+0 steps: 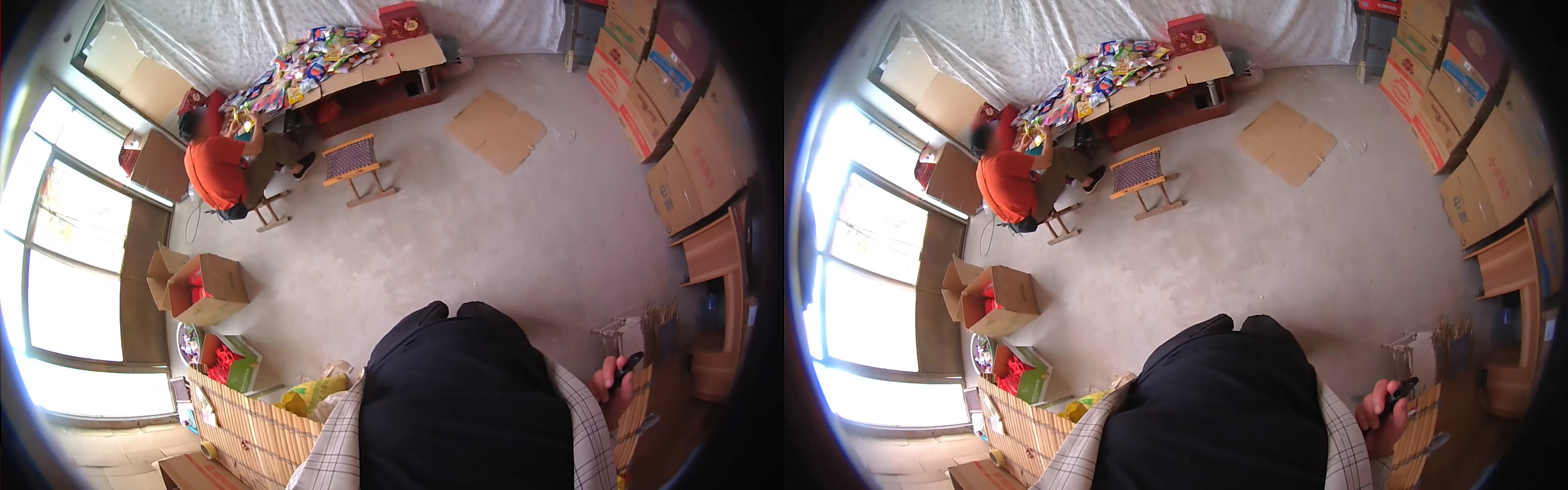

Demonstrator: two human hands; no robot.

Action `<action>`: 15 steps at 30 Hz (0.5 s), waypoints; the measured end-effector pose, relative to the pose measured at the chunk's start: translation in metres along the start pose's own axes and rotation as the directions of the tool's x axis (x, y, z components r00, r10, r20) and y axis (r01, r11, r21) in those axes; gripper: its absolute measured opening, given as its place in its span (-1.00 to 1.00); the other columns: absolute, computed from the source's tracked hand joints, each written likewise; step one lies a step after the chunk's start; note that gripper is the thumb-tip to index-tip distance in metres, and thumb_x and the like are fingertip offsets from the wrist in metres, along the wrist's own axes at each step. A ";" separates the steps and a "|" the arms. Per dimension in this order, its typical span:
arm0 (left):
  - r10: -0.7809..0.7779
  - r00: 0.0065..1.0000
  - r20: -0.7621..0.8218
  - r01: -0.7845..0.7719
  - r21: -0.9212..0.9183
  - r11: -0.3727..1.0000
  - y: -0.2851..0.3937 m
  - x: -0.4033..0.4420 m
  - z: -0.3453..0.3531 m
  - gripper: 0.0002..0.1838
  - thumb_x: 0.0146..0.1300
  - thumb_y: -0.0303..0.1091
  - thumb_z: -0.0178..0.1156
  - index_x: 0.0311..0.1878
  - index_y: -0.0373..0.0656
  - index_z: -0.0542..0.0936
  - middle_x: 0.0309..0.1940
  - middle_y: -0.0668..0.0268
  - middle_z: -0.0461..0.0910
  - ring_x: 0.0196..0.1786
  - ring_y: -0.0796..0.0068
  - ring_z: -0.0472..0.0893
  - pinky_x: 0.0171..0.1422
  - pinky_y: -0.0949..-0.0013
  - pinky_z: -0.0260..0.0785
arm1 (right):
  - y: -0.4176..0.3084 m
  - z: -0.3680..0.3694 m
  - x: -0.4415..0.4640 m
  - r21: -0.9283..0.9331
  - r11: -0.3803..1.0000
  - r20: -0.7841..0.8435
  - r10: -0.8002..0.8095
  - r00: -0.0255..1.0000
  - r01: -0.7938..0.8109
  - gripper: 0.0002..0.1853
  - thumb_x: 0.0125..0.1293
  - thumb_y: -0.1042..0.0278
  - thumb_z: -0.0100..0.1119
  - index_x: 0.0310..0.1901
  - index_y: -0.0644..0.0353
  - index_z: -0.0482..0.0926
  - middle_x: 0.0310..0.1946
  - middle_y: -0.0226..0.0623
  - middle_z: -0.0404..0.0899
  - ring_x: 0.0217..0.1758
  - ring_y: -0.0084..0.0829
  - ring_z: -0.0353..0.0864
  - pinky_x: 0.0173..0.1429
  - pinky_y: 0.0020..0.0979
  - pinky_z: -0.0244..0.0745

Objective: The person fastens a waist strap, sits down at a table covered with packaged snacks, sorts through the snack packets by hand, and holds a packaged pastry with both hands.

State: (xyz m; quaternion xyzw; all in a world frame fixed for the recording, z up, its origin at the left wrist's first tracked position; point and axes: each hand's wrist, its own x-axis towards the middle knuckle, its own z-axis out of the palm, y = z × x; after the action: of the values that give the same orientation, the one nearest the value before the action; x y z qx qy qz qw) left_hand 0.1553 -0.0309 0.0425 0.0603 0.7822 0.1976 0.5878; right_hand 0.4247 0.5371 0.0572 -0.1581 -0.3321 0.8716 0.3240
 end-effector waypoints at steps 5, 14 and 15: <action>0.027 0.999 -0.029 -0.031 -0.143 0.989 -0.010 0.009 0.022 -0.78 0.32 -0.45 0.23 0.01 -0.15 0.69 -0.07 0.27 0.76 -0.07 0.45 0.72 0.04 0.30 0.58 | 0.000 -0.004 0.003 -0.004 1.000 0.015 0.020 1.000 -0.020 -0.63 0.59 -0.03 -0.01 0.15 0.07 0.46 -0.35 -0.42 0.33 -0.59 -0.60 0.22 -0.54 -0.49 0.23; 0.048 0.996 -0.074 -0.073 -0.375 0.924 -0.027 0.030 0.047 -0.78 0.33 -0.46 0.22 0.02 -0.15 0.68 -0.07 0.27 0.76 -0.07 0.45 0.72 0.05 0.30 0.58 | -0.024 -0.029 -0.006 -0.032 0.994 0.003 -0.102 0.995 0.102 -0.64 0.58 0.01 0.05 0.15 0.11 0.47 -0.36 -0.42 0.31 -0.62 -0.64 0.19 -0.60 -0.53 0.14; 0.048 0.996 -0.079 -0.076 -0.400 0.914 -0.029 0.031 0.049 -0.78 0.33 -0.46 0.22 0.02 -0.15 0.68 -0.07 0.27 0.76 -0.07 0.45 0.72 0.05 0.30 0.58 | -0.031 -0.034 -0.005 -0.033 0.994 0.002 -0.103 0.995 0.103 -0.64 0.58 0.01 0.05 0.15 0.11 0.47 -0.36 -0.42 0.31 -0.62 -0.64 0.19 -0.60 -0.53 0.14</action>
State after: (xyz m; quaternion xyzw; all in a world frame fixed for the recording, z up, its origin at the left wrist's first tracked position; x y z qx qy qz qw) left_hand 0.1961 -0.0357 -0.0081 -0.0436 0.7419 0.3746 0.5544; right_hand 0.4593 0.5673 0.0541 -0.1460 -0.3540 0.8483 0.3658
